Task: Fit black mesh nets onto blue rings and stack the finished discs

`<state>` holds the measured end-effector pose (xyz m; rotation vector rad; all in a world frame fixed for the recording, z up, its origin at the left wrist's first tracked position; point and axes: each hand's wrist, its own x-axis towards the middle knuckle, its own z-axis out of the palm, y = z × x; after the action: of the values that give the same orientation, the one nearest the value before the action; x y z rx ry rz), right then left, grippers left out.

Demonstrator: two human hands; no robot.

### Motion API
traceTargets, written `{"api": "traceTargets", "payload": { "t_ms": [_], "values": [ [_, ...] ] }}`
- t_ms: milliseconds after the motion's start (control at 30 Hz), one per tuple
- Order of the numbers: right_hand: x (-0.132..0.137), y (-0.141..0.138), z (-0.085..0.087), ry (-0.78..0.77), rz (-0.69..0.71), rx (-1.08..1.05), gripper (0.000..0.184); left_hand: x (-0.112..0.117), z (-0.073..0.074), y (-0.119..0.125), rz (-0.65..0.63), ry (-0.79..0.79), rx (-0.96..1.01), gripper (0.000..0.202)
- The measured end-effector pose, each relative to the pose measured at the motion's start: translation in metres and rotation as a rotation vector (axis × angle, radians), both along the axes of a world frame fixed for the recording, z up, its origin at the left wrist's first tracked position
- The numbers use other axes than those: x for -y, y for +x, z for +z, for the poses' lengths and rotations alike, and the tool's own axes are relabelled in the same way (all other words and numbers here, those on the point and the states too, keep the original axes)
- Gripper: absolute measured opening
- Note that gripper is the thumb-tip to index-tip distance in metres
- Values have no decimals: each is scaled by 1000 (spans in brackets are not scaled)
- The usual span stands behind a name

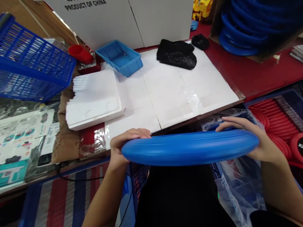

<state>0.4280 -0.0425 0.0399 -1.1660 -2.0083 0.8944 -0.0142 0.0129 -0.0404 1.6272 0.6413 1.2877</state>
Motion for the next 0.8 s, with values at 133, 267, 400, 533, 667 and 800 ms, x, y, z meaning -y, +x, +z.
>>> {"api": "traceTargets", "payload": {
  "t_ms": [133, 267, 400, 533, 667, 800],
  "values": [
    [2, 6, -29, 80, -40, -29, 44, -12, 10, 9, -303, -4, -137, 69],
    [3, -12, -40, 92, -9, 120, 50, -1, 31, 53, -269, 226, -470, 69],
    [6, -19, -37, 12, 55, 167, 55, 9, 36, 77, -204, 339, -545, 58],
    [13, -28, -36, 100, 85, 198, 54, 14, 26, 70, -149, 338, -514, 50],
    [17, -43, -39, 247, 23, 149, 51, 22, 21, 54, -69, 310, -521, 49],
    [18, -63, -34, 223, 76, 181, 47, 30, 37, 50, -114, 229, -712, 48]
  ]
}}
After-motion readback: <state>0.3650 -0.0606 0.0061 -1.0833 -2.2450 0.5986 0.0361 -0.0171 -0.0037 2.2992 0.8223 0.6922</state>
